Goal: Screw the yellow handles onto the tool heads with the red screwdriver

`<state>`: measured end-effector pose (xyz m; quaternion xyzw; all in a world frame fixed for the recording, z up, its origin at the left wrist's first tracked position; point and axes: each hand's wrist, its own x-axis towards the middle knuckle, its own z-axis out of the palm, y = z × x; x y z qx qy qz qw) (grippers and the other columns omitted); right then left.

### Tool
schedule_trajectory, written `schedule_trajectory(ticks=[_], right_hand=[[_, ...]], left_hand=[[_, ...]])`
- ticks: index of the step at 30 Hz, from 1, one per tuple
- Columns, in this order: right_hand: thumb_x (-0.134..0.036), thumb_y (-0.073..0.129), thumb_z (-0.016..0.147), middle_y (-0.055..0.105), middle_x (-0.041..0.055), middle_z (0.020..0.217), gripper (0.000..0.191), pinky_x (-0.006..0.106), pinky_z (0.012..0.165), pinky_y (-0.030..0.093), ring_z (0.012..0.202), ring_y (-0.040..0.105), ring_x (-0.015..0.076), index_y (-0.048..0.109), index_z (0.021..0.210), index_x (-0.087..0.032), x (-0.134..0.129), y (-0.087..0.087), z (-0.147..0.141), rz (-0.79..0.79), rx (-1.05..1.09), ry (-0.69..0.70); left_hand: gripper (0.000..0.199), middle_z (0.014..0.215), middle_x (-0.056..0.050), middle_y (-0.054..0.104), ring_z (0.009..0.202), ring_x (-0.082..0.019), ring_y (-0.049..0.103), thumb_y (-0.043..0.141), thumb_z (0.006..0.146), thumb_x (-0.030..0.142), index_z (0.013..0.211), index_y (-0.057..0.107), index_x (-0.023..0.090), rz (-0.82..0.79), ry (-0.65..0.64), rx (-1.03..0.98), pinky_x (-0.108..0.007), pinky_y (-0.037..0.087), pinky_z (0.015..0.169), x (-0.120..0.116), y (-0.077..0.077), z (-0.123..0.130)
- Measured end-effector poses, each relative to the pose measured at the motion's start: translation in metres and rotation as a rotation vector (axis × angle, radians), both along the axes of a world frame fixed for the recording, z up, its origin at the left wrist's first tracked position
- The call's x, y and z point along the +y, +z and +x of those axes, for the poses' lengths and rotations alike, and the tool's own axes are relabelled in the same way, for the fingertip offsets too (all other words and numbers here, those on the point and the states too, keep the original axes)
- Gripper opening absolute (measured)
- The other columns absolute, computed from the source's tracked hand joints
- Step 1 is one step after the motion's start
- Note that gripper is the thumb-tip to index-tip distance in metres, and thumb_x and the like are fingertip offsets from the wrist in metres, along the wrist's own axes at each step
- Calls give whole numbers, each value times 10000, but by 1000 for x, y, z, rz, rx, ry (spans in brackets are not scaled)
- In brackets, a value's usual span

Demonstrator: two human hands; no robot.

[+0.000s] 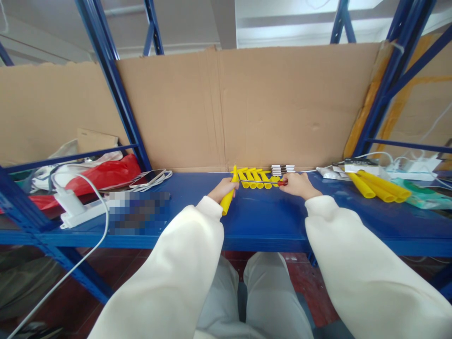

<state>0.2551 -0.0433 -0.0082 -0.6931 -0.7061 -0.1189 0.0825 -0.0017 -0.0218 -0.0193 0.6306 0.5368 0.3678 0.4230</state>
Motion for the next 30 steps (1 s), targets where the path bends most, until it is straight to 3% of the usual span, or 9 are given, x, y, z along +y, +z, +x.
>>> schedule_trajectory(ticks=[4,11,18,24,30], right_hand=[[-332,596,850,775,140,1056,252,343,770,449,970,710,290,713,1034,-207,2,-3,2,-5,28,-7],[-320,548,852,779,123,1030,251,424,906,431,1006,705,315,730,983,-208,1,-1,1,-29,44,12],[-327,580,861,767,131,1093,285,337,768,452,986,707,280,684,1097,-205,3,-5,3,-20,33,13],[-276,527,860,779,111,1017,216,399,879,446,1017,705,303,722,931,-216,0,-1,0,-41,6,19],[-289,593,839,775,103,1014,212,304,701,451,912,709,254,716,1004,-236,4,-6,4,-32,18,27]], left_hand=[[131,405,55,470,375,-125,448,529,725,59,721,544,189,1,-4,-5,-231,368,459,2,-1,-1],[137,409,58,465,370,-123,445,524,728,50,725,549,184,2,5,8,-233,370,466,0,0,-1],[157,387,57,456,356,-120,427,506,725,49,689,507,202,4,5,9,-226,348,434,-2,1,1],[170,392,57,460,359,-115,433,526,721,50,663,495,206,-3,9,3,-224,356,440,1,0,0],[132,398,60,461,371,-123,450,537,707,59,726,554,189,-10,6,-4,-228,365,451,5,-2,-1]])
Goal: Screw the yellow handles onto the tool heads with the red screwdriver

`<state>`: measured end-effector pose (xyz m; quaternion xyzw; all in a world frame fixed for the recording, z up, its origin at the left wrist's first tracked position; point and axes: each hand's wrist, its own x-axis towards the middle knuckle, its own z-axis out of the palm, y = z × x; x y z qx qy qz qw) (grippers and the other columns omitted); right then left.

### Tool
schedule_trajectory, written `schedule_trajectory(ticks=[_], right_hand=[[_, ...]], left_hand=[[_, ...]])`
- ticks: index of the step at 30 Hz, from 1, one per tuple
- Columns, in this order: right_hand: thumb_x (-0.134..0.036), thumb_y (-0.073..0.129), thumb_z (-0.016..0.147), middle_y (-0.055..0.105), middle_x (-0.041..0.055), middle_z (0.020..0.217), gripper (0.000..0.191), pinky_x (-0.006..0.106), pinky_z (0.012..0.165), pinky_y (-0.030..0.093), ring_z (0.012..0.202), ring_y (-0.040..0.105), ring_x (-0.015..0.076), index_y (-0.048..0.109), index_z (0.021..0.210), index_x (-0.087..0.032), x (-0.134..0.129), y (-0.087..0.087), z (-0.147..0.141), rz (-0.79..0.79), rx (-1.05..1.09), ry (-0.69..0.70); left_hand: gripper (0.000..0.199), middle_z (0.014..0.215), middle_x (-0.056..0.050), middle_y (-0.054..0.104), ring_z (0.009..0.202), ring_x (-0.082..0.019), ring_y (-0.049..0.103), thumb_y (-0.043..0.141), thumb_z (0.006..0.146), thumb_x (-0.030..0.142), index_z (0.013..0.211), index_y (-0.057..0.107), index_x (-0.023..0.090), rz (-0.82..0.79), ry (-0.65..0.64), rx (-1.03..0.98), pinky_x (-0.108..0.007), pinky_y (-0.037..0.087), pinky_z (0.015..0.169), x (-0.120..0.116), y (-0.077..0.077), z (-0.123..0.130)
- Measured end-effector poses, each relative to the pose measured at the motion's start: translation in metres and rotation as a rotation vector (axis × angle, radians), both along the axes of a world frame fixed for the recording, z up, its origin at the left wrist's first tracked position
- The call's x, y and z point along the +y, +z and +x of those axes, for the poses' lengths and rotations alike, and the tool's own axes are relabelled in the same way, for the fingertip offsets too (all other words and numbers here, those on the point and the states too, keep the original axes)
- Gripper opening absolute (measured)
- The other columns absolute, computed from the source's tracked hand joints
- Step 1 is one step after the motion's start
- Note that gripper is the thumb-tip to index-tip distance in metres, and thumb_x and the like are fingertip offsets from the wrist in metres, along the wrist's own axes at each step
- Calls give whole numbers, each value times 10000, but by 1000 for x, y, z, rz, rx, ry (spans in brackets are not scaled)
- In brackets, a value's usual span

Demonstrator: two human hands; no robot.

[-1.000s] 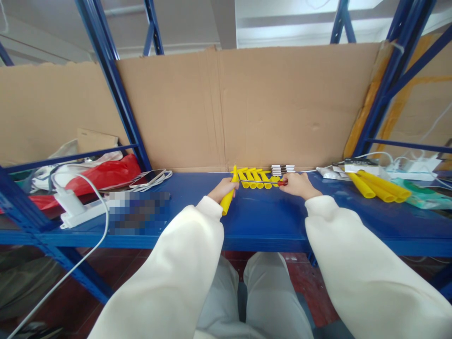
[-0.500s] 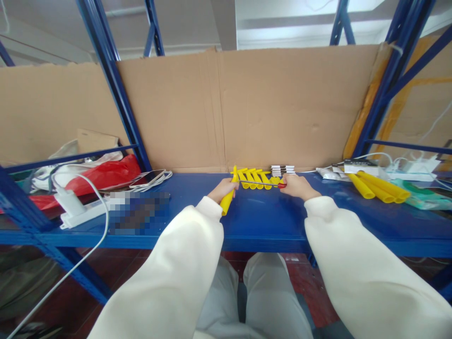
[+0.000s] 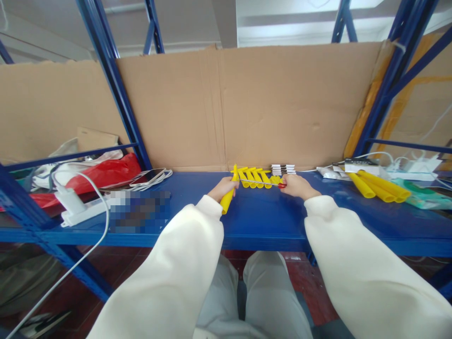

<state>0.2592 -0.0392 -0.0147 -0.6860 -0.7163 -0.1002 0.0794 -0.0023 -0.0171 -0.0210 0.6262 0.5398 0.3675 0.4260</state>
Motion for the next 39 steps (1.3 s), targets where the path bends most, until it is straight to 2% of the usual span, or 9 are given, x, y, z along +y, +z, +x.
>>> schedule_trajectory(ticks=[7,14,19,25,33,39], right_hand=[[-285,573,835,781,87,1023,189,333,770,466,958,714,275,718,947,-239,-2,2,-2,-21,5,-5],[-288,603,826,774,105,991,232,304,703,451,890,707,257,700,1025,-219,1,-2,1,19,66,16],[-305,577,825,781,63,996,185,342,784,464,943,708,268,708,946,-254,4,-2,2,18,24,10],[-302,621,817,772,97,962,199,293,693,446,868,701,243,695,982,-220,4,-4,3,3,48,30],[-270,572,825,784,70,1011,149,327,773,461,954,713,268,694,906,-245,-1,2,-2,-9,20,19],[-266,620,811,776,101,977,165,295,703,444,897,708,251,683,953,-211,2,-3,2,10,62,14]], left_hand=[[137,389,60,462,357,-117,438,536,711,57,712,534,195,2,-2,-10,-222,358,443,-3,2,0],[148,397,61,463,351,-116,431,545,709,53,694,523,198,2,6,-3,-227,352,445,-3,2,0],[160,404,56,465,362,-119,441,538,716,48,682,512,202,3,11,-5,-230,360,454,-4,2,0],[169,399,50,463,366,-124,443,517,725,41,680,504,204,3,7,2,-233,359,455,-7,5,1],[152,403,52,468,376,-123,449,523,735,47,697,524,195,5,5,8,-230,364,459,-8,4,1],[186,380,52,458,354,-116,426,502,733,36,670,483,209,8,-2,-3,-221,344,431,-7,2,3]])
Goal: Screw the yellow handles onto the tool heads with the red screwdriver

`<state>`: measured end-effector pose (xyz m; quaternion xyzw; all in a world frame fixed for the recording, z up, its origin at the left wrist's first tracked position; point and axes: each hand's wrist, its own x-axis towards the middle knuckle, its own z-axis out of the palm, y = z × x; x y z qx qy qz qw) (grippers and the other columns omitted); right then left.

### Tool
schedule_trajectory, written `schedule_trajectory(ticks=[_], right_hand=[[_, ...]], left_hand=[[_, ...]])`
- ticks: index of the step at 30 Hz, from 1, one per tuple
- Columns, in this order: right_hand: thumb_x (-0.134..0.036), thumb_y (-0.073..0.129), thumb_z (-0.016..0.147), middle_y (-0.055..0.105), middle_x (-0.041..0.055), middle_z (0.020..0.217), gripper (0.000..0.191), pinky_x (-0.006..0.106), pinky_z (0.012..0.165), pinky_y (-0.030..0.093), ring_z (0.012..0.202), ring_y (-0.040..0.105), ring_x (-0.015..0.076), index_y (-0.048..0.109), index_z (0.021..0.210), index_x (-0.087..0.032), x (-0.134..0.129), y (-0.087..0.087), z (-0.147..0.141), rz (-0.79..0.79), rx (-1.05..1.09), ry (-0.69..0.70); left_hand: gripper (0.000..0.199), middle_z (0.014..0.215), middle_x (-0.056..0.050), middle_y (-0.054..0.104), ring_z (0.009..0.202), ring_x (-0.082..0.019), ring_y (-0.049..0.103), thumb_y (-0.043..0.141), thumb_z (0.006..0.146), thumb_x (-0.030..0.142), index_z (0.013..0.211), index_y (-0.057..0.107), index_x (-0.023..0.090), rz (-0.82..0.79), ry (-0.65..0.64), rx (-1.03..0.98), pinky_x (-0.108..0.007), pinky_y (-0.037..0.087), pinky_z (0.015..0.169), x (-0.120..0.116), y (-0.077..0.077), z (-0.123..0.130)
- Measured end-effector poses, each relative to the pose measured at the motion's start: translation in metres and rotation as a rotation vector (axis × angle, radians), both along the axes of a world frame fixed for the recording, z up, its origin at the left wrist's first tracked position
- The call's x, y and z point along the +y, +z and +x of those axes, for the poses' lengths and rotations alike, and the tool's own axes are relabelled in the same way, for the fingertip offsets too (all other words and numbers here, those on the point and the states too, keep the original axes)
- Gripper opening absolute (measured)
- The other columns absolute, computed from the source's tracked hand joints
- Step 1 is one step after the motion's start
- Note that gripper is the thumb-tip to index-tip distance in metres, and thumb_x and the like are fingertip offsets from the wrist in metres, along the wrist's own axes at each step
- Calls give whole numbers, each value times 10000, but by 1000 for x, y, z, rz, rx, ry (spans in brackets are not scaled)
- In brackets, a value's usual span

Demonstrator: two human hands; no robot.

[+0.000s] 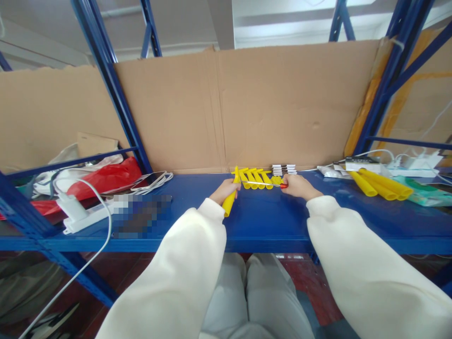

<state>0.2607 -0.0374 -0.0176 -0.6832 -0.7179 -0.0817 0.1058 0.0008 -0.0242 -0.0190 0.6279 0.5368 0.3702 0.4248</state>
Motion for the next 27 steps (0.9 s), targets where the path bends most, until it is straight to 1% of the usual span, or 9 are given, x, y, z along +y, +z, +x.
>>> schedule_trajectory(ticks=[3,8,13,15,18,21,23,27], right_hand=[[-268,615,806,776,94,955,163,300,710,447,882,708,255,686,942,-215,2,-3,2,14,10,4],[-264,589,804,783,63,982,144,324,780,453,936,712,262,684,909,-241,3,-3,5,18,-18,-8],[-275,608,796,778,86,948,158,292,688,431,860,707,242,675,931,-230,4,-5,7,35,-17,-21],[-275,598,807,777,97,962,172,288,673,427,864,707,240,676,951,-221,5,-6,8,20,-3,-17],[-292,599,805,782,83,998,190,306,730,445,911,708,253,683,965,-232,8,-7,10,39,-5,-2],[-304,601,797,785,52,978,161,334,796,454,922,708,258,693,917,-248,11,-8,12,65,-11,14],[-302,612,784,781,49,939,138,323,774,451,886,705,249,691,883,-248,11,-9,12,64,-8,22],[-274,628,763,765,68,884,133,284,665,421,811,690,230,681,878,-234,8,-8,10,35,6,23]], left_hand=[[165,384,51,459,360,-120,433,504,719,48,680,492,207,4,-4,5,-220,345,428,1,-1,1],[133,392,51,461,379,-127,446,505,707,63,705,532,194,4,-26,15,-225,364,441,2,-1,1],[148,383,51,465,363,-122,429,504,727,54,698,522,198,1,-40,29,-225,358,438,0,1,3],[162,378,52,460,358,-122,424,501,732,45,692,512,201,4,-31,30,-226,354,435,0,1,3],[152,387,54,464,365,-123,438,511,735,46,704,528,194,4,-25,28,-227,368,447,1,1,2],[131,405,56,472,377,-125,458,531,729,54,729,562,181,2,-25,30,-228,385,462,3,0,1],[127,411,56,475,381,-125,464,540,723,55,740,575,176,1,-26,32,-228,390,465,4,-1,1],[130,407,52,476,379,-125,458,533,724,54,729,564,180,5,-31,22,-226,382,456,3,-1,1]])
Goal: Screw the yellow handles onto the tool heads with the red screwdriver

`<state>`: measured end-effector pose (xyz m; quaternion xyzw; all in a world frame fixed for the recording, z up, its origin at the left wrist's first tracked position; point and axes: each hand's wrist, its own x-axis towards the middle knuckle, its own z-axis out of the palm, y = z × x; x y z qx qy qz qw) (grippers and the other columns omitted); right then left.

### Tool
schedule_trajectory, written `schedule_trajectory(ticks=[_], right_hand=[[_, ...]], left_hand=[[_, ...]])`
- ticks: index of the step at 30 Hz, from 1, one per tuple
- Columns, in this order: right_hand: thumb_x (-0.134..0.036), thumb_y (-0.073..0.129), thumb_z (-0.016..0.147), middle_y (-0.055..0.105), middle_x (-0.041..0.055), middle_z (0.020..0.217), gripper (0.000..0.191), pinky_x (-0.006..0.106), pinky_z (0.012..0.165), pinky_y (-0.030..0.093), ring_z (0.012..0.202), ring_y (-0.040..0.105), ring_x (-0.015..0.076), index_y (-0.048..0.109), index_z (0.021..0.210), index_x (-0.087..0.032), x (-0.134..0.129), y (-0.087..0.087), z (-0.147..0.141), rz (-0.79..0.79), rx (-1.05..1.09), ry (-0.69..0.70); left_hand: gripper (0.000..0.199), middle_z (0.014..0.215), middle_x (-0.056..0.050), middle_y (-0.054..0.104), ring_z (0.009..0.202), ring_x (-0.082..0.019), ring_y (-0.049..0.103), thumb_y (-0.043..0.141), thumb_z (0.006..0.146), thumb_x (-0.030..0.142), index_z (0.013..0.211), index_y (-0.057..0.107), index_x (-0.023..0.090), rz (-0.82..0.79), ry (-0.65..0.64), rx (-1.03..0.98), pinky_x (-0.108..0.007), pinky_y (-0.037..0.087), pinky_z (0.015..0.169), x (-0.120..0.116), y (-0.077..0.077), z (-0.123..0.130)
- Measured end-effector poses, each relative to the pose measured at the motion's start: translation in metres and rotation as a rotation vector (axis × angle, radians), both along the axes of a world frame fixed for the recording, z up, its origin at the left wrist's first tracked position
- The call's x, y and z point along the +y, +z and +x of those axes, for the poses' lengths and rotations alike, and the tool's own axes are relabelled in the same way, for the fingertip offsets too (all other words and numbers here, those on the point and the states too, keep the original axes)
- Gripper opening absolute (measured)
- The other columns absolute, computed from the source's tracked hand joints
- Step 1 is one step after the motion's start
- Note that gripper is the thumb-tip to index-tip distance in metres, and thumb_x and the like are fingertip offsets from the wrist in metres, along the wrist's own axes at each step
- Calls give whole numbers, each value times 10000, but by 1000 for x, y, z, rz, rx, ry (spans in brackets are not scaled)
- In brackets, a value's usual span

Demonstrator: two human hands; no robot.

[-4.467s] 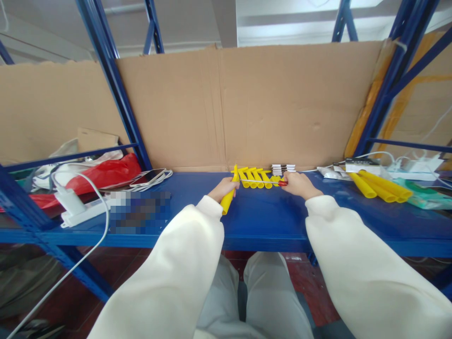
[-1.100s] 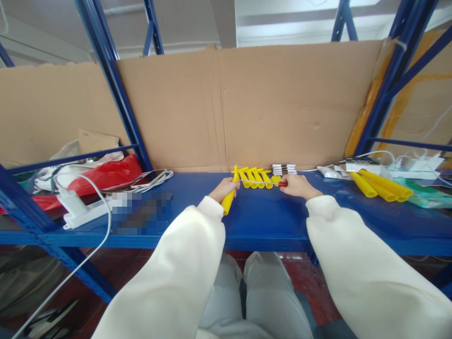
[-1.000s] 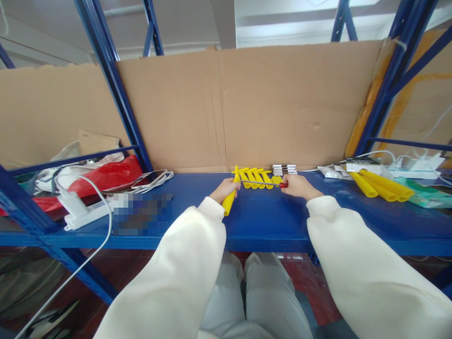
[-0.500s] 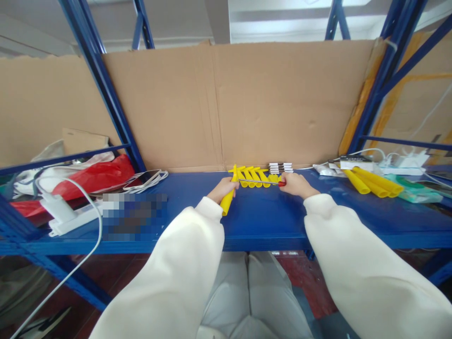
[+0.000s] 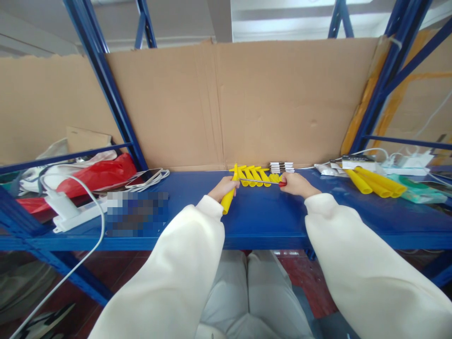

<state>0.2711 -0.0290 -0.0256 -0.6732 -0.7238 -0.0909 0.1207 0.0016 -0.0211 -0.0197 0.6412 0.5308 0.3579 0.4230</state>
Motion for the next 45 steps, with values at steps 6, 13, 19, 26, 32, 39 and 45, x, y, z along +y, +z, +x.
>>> schedule_trajectory(ticks=[6,13,19,26,32,39,45], right_hand=[[-255,603,780,778,85,950,153,318,748,452,890,701,260,699,896,-228,-8,5,-6,-41,-6,-13],[-266,637,748,756,46,850,63,276,675,426,810,677,223,663,801,-245,1,-1,1,-8,10,24],[-243,648,739,739,43,822,62,255,618,393,758,653,199,617,793,-237,4,-4,4,7,42,60],[-219,637,746,769,52,883,69,265,665,435,825,695,223,658,809,-239,0,0,2,6,50,60],[-212,642,743,770,63,869,67,280,707,466,837,704,240,692,780,-235,-3,1,0,-8,51,80],[-222,648,765,768,45,861,35,256,691,468,821,696,218,682,775,-221,-8,4,-7,-10,81,124],[-221,649,765,765,29,847,29,251,672,465,797,691,208,676,763,-229,-15,8,-10,-24,101,162]], left_hand=[[146,384,53,461,362,-122,434,512,723,52,696,535,194,-1,5,14,-224,362,438,-2,2,1],[178,363,47,464,350,-123,423,497,732,37,678,498,208,0,19,24,-224,353,424,-3,2,2],[161,376,49,461,360,-122,436,506,730,41,692,524,196,-4,27,21,-220,365,437,-2,2,2],[129,393,48,466,376,-127,449,518,727,59,731,558,182,1,73,-4,-217,376,436,-1,2,0],[124,416,59,467,390,-125,466,556,709,63,745,571,181,0,113,-47,-220,394,455,1,1,-1],[113,431,44,502,374,-116,447,547,702,75,718,556,187,-75,197,-242,-219,374,421,1,5,-4],[260,586,-25,702,369,-115,430,564,711,69,957,614,137,-151,227,-288,-234,400,414,-1,10,-5]])
